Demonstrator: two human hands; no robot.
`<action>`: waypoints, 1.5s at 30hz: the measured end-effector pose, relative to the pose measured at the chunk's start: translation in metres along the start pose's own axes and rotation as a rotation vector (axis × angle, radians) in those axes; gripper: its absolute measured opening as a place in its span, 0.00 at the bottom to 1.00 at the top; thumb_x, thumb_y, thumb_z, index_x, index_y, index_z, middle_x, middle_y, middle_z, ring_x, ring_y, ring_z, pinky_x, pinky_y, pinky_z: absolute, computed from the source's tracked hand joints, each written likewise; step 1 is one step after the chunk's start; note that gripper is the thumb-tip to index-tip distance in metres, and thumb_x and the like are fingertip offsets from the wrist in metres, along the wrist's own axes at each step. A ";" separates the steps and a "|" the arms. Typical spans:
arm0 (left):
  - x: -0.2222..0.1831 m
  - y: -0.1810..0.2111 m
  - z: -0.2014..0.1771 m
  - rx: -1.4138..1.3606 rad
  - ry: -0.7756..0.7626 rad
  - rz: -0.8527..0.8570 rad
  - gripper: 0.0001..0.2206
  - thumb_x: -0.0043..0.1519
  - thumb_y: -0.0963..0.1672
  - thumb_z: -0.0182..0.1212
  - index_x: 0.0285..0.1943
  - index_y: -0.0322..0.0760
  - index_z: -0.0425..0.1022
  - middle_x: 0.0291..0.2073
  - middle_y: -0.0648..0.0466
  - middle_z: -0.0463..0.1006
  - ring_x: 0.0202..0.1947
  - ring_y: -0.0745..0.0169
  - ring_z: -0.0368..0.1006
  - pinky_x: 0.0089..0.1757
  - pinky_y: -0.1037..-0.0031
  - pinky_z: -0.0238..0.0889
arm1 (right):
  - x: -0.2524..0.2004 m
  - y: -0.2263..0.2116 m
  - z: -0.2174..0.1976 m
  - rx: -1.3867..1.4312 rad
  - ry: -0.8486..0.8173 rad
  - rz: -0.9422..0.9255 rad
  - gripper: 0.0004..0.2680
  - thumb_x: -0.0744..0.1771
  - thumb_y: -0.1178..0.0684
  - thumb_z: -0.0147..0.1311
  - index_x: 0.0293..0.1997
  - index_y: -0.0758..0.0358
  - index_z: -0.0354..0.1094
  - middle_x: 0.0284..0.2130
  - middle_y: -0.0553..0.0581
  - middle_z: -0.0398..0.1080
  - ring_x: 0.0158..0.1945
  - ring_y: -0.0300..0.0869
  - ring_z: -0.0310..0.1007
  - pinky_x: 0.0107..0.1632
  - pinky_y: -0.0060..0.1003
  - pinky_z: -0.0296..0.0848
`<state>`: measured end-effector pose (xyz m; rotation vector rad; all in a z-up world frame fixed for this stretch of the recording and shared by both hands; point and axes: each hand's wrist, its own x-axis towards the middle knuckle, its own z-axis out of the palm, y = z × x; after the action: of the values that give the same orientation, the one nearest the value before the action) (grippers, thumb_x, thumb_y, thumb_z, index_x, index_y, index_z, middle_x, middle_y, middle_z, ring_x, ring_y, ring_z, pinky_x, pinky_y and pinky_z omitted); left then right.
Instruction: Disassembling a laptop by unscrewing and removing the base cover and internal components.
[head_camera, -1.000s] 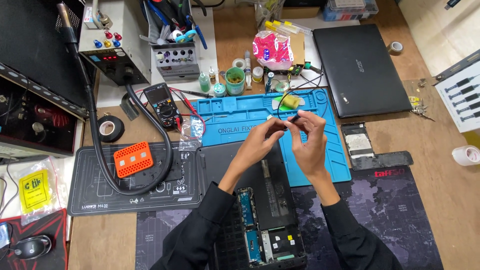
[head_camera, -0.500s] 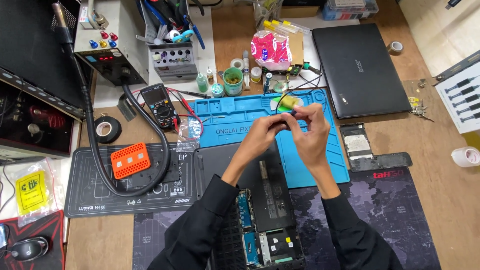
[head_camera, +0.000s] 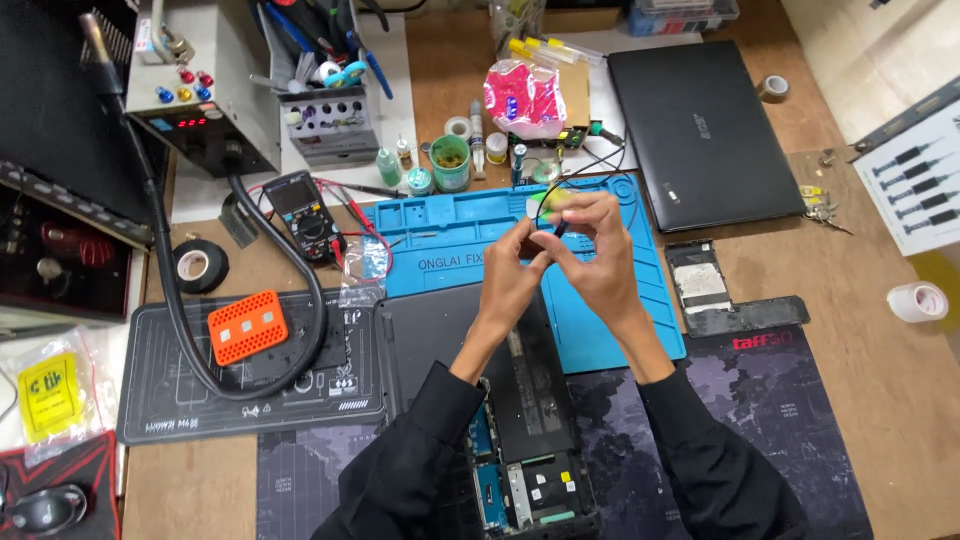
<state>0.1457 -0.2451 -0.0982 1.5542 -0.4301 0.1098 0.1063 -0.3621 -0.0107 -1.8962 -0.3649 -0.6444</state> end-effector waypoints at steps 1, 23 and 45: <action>0.001 0.016 -0.004 -0.002 -0.007 0.004 0.08 0.59 0.37 0.67 0.32 0.35 0.70 0.25 0.48 0.78 0.32 0.56 0.80 0.35 0.70 0.73 | -0.004 0.007 -0.003 -0.005 0.007 -0.001 0.11 0.68 0.63 0.61 0.46 0.65 0.57 0.46 0.61 0.70 0.50 0.55 0.78 0.49 0.49 0.81; -0.001 0.048 -0.032 0.014 -0.328 0.038 0.12 0.65 0.36 0.58 0.55 0.38 0.75 0.44 0.47 0.80 0.45 0.50 0.79 0.47 0.62 0.70 | -0.015 0.003 0.002 0.007 0.115 0.022 0.08 0.67 0.65 0.64 0.41 0.68 0.65 0.34 0.58 0.69 0.41 0.48 0.79 0.48 0.41 0.79; 0.000 0.046 -0.019 0.081 -0.224 0.092 0.05 0.65 0.37 0.59 0.39 0.38 0.78 0.28 0.52 0.80 0.33 0.56 0.77 0.39 0.69 0.67 | -0.010 -0.031 0.008 -0.024 -0.017 0.068 0.04 0.70 0.64 0.52 0.47 0.67 0.60 0.46 0.64 0.78 0.49 0.52 0.80 0.48 0.42 0.79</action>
<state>0.1337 -0.2248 -0.0544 1.6333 -0.6813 0.0233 0.0845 -0.3418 0.0044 -1.9298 -0.3033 -0.5905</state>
